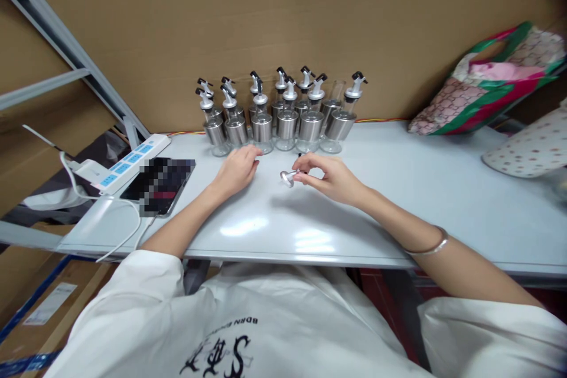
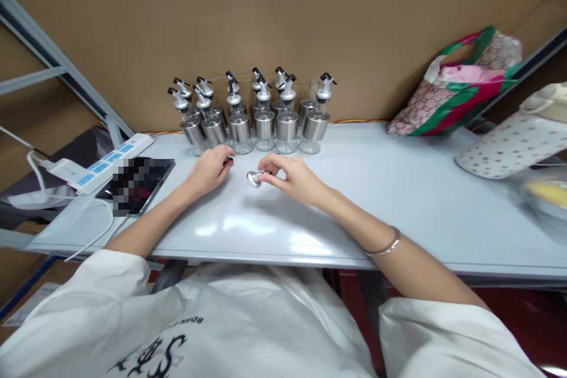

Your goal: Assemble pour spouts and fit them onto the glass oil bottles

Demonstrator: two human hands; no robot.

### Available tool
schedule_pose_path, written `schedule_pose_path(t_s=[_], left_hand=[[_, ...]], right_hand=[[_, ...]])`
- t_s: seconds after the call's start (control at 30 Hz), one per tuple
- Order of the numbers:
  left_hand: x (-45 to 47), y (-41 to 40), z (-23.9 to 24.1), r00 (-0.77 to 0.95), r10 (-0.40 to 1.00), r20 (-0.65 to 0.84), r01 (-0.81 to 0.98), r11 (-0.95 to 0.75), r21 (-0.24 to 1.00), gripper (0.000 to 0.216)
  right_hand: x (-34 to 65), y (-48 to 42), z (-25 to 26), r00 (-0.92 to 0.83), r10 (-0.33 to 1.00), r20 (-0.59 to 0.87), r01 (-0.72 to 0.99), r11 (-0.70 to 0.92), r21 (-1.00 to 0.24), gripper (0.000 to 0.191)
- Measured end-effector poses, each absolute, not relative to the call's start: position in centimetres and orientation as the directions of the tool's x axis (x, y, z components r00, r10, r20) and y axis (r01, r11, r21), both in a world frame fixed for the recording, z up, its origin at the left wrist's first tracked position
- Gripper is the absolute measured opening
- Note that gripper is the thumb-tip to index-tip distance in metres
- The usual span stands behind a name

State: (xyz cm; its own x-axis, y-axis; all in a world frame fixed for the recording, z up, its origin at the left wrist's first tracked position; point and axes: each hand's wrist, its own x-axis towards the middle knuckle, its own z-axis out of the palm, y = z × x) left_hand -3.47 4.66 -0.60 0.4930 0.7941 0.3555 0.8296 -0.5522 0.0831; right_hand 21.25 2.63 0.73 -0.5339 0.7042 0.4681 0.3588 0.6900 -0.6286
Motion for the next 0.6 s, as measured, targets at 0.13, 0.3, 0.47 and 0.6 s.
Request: schedule_pose_path(t_s=[0.13,0.3,0.47,0.6], left_hand=[[-4.4,5.5,-0.6,0.38,0.872,0.308,0.922,-0.382,-0.056,0.026],[-4.8,5.9,-0.9,0.352,0.898,0.262,0.934,-0.356,-0.035,0.023],[-4.7,5.6,-0.6,0.358,0.893,0.273,0.932,-0.361,-0.041,0.019],[-4.5,5.3,-0.1,0.356,0.9,0.252,0.931,-0.363,-0.02,0.017]], right_hand=[[21.4,2.9,0.7,-0.526,0.706,0.475,0.362,0.691,-0.626,0.025],[21.5,2.9,0.8,-0.533,0.708,0.463,0.373,0.688,-0.623,0.025],[21.5,2.9,0.7,-0.536,0.693,0.482,0.37,0.706,-0.603,0.023],[21.4,2.8,0.7,-0.541,0.666,0.513,0.352,0.734,-0.581,0.022]])
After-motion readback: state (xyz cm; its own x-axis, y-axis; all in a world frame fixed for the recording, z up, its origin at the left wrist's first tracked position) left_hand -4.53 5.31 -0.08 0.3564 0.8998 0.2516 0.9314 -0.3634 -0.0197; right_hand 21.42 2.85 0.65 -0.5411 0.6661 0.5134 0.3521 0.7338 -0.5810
